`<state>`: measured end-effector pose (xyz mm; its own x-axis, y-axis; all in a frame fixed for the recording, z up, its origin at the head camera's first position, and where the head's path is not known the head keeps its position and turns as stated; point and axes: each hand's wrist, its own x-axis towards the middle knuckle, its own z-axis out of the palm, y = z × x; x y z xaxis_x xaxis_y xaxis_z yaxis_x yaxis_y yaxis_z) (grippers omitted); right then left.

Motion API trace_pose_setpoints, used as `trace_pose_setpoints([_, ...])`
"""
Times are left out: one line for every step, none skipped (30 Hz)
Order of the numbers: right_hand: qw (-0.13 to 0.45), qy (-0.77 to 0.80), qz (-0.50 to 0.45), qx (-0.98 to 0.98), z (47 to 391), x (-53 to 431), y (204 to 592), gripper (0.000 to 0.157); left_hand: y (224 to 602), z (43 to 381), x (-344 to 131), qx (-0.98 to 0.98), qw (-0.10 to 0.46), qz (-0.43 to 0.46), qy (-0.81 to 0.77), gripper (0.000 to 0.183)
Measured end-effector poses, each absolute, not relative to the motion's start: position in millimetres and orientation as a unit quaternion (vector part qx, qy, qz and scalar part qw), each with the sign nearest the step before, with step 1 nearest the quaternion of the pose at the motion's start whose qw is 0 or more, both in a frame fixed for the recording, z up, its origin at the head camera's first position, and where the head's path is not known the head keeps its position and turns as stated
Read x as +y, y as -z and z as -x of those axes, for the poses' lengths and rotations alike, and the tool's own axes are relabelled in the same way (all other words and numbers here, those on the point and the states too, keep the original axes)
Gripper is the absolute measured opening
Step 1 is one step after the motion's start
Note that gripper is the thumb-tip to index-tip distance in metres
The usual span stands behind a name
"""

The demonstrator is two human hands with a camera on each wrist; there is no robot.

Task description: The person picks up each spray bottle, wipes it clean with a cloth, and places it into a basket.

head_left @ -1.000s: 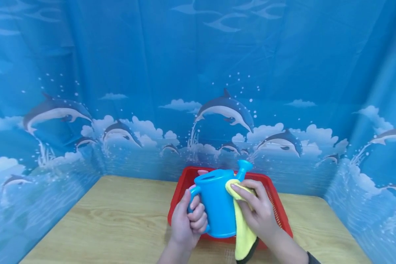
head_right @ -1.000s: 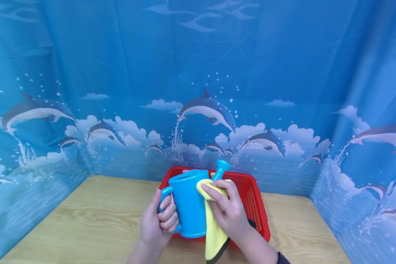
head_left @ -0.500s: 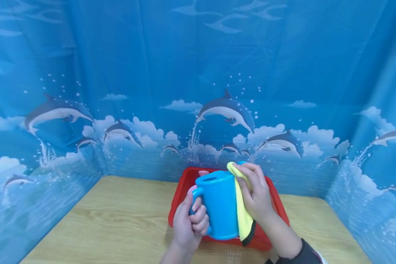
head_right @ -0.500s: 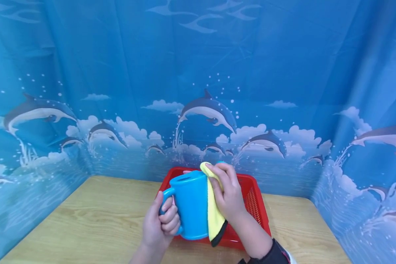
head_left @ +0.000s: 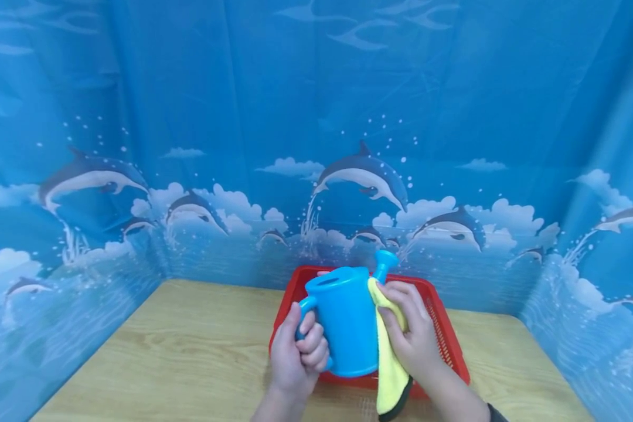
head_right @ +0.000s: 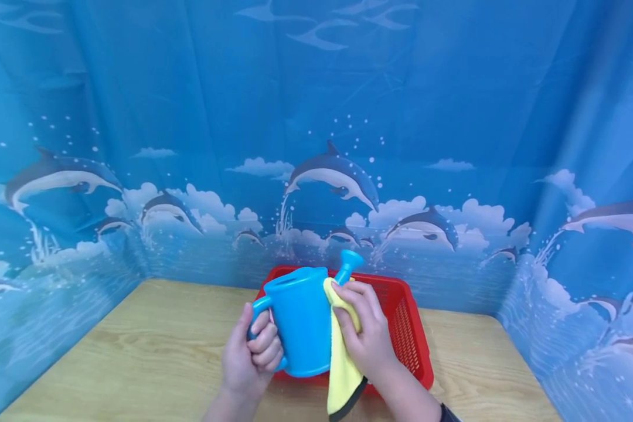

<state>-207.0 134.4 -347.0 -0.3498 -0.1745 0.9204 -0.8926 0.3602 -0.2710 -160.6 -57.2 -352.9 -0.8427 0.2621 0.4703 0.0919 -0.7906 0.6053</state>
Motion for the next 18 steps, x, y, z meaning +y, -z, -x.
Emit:
trace_pose_setpoints([0.426,-0.425,-0.384,-0.701,204.9,133.8,348.5,0.049,352.9,161.1,-57.8,0.305,0.047,-0.288,-0.907,0.041])
trace_pose_setpoints([0.426,-0.428,-0.390,-0.696,203.3,133.2,350.6,0.048,353.3,161.9,-58.3,0.283,0.045,-0.305,-0.908,0.043])
trace_pose_setpoints([0.425,-0.430,-0.395,-0.691,201.7,133.1,352.8,0.048,353.5,162.6,-58.6,0.262,0.045,-0.322,-0.909,0.044])
trace_pose_setpoints([0.426,-0.430,-0.401,-0.687,200.5,132.9,355.3,0.047,353.9,163.4,-58.8,0.239,0.047,-0.341,-0.908,0.045])
trace_pose_setpoints([0.427,-0.430,-0.407,-0.684,199.3,133.0,357.9,0.046,354.5,164.4,-58.9,0.219,0.050,-0.360,-0.905,0.045])
trace_pose_setpoints([0.428,-0.429,-0.412,-0.681,198.2,133.4,360.4,0.045,355.1,165.3,-59.1,0.199,0.051,-0.380,-0.902,0.045])
trace_pose_setpoints([0.428,-0.427,-0.419,-0.677,196.9,134.0,362.8,0.042,355.7,166.3,-59.3,0.183,0.051,-0.394,-0.899,0.045])
trace_pose_setpoints([0.428,-0.424,-0.426,-0.674,195.7,134.7,365.4,0.038,355.9,167.1,-59.6,0.169,0.051,-0.405,-0.897,0.044])
trace_pose_setpoints([0.429,-0.422,-0.434,-0.670,194.4,135.6,367.2,0.035,356.0,167.8,-59.9,0.160,0.049,-0.413,-0.895,0.044])
trace_pose_setpoints([0.430,-0.420,-0.442,-0.666,192.9,136.3,368.6,0.032,355.9,168.3,-60.4,0.153,0.048,-0.418,-0.894,0.043])
trace_pose_setpoints([0.429,-0.420,-0.450,-0.661,191.4,137.0,369.5,0.030,355.9,168.8,-60.9,0.151,0.046,-0.422,-0.893,0.043])
trace_pose_setpoints([0.430,-0.419,-0.457,-0.656,190.2,137.6,369.6,0.028,355.7,169.1,-61.3,0.150,0.045,-0.423,-0.892,0.044])
trace_pose_setpoints([0.431,-0.419,-0.464,-0.651,189.5,138.1,369.1,0.028,355.3,169.5,-61.6,0.149,0.045,-0.425,-0.892,0.044])
trace_pose_setpoints([0.429,-0.421,-0.468,-0.648,188.9,138.6,368.1,0.027,354.9,169.6,-61.8,0.149,0.045,-0.427,-0.890,0.045])
trace_pose_setpoints([0.429,-0.423,-0.469,-0.647,188.9,139.1,366.6,0.027,354.7,169.8,-61.8,0.153,0.045,-0.428,-0.889,0.045])
trace_pose_setpoints([0.427,-0.424,-0.467,-0.648,189.4,139.6,364.9,0.027,354.6,169.8,-61.4,0.154,0.047,-0.430,-0.889,0.045])
trace_pose_setpoints([0.426,-0.426,-0.462,-0.651,190.3,140.1,363.1,0.028,354.6,169.7,-60.9,0.154,0.049,-0.432,-0.887,0.045])
trace_pose_setpoints([0.426,-0.426,-0.455,-0.655,191.5,140.6,360.9,0.029,354.7,169.3,-60.4,0.154,0.050,-0.434,-0.886,0.045])
